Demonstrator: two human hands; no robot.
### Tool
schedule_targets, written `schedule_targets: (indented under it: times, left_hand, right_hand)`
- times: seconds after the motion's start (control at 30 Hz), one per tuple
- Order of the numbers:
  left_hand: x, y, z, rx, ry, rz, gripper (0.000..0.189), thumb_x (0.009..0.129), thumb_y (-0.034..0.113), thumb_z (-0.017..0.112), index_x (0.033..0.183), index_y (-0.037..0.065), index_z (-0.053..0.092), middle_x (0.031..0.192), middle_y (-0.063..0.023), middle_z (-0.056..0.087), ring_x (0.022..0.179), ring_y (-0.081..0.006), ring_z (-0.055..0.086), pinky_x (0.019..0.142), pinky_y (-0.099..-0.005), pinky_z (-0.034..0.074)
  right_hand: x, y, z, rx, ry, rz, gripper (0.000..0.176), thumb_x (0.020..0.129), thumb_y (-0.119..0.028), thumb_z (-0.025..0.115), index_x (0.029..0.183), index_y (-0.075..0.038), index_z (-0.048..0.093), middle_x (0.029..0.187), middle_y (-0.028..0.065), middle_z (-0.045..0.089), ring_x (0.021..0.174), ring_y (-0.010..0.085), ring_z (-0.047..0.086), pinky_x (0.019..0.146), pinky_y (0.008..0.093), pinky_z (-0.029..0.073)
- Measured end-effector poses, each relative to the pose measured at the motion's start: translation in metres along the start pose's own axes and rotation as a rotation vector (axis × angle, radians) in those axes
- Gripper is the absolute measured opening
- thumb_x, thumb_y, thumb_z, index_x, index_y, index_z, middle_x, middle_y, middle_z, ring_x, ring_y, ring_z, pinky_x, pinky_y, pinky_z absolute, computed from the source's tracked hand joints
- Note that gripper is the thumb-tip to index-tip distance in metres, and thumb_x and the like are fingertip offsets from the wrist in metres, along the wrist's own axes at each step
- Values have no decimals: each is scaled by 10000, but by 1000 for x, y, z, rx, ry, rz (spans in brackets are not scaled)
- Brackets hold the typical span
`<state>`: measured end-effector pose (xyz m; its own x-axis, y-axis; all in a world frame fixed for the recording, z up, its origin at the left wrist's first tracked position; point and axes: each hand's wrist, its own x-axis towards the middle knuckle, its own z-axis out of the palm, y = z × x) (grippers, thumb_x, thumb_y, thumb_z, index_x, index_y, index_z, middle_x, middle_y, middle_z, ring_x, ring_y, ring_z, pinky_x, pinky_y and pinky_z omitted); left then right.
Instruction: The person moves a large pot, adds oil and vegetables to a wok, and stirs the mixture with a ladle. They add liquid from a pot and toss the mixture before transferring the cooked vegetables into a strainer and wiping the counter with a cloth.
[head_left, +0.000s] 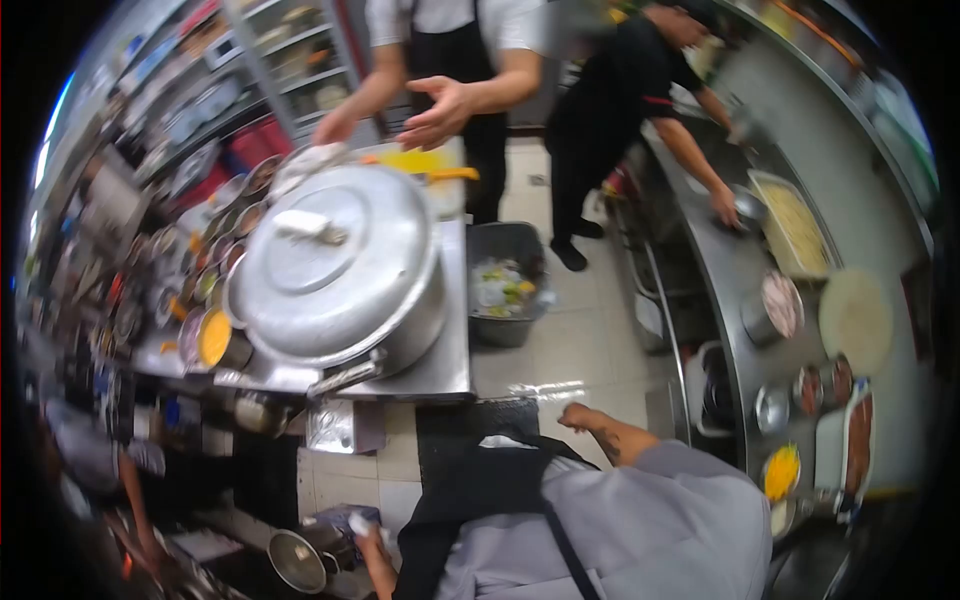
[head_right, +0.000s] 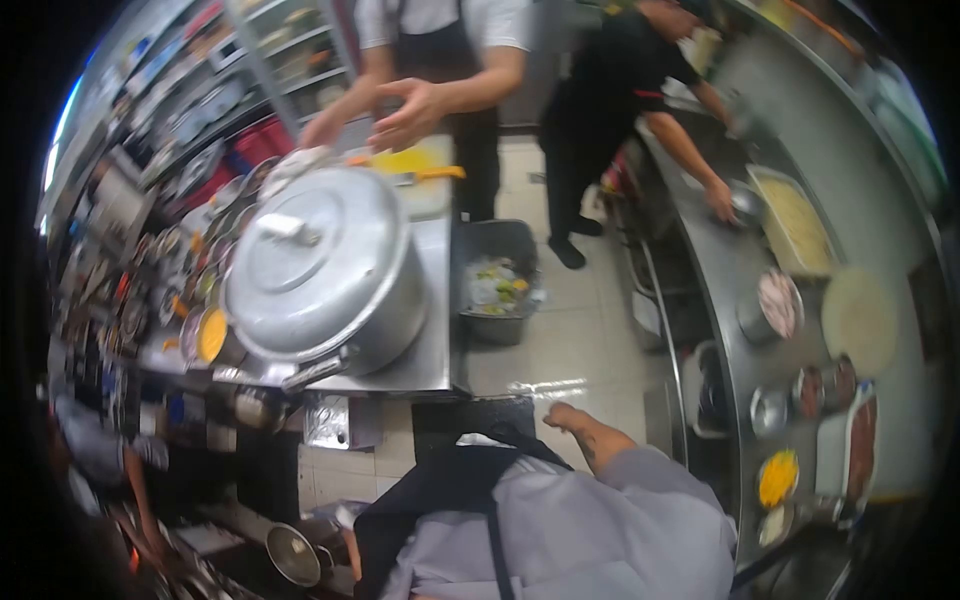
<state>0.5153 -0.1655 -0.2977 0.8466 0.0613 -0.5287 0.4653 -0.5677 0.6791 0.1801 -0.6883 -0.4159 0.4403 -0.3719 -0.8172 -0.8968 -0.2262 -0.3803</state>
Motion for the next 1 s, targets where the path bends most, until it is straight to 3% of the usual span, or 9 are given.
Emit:
schedule_targets:
  times: [0.2,0.43,0.6,0.77,0.83,0.87,0.93,0.97,1.0]
  left_hand:
    - [-51,8,23,32,-104,-157,441,824,221,662,1193,34,510,1013,-110,608,825,-242,615,709,-417,520]
    - [-93,97,1,-325,-153,-116,376,853,277,631,1143,61,526,952,-105,611,767,-242,625,682,-426,542]
    - [-106,187,-2,-812,-487,-79,469,905,402,566,1196,40,494,986,-118,617,841,-261,636,728,-444,550]
    - [-157,266,23,-837,-706,69,573,941,537,421,1243,55,490,1006,-108,630,821,-271,648,712,-454,549]
    - [-164,280,27,-915,-769,28,531,944,490,434,1251,60,486,1007,-114,628,834,-278,644,717,-463,547]
    - [-161,280,29,-935,-766,37,506,941,456,446,1252,59,483,1005,-115,628,829,-280,644,721,-467,546]
    - [-164,287,32,-1012,-721,32,446,926,365,476,1247,57,480,1000,-116,627,824,-284,641,730,-470,542]
    - [-173,296,28,-1024,-717,71,441,926,359,478,1245,55,481,1000,-118,626,825,-283,640,729,-468,542]
    - [-185,308,21,-1032,-716,110,436,927,353,479,1243,52,481,1000,-119,625,827,-282,639,729,-466,541]
  right_hand:
    - [-26,-43,-32,29,90,-45,398,797,-322,512,652,31,625,611,186,631,529,291,642,510,411,537]
    - [-20,-24,-30,59,142,-112,397,793,-347,573,600,-3,616,565,156,612,488,271,626,443,387,518]
    - [-16,27,-8,126,44,43,368,788,-345,564,631,-13,581,594,141,608,517,242,644,413,379,515]
    - [-31,44,8,284,-28,1,337,857,-303,555,716,-5,626,584,92,568,498,206,590,437,351,485]
    - [-43,36,7,189,0,-7,367,837,-346,580,808,6,683,716,142,666,596,224,617,593,361,516]
    - [-46,35,7,261,20,-93,253,803,-250,609,698,-26,561,626,107,553,562,266,657,469,436,507]
    - [-6,89,22,-273,240,-953,251,813,-256,614,722,-28,557,642,105,562,573,260,660,454,426,503]
    - [-2,89,19,-232,223,-963,262,817,-265,617,726,-28,554,642,106,565,583,263,665,443,412,503]
    - [-19,69,10,-117,162,-646,285,815,-296,621,788,-14,597,714,126,604,644,269,664,532,397,514]
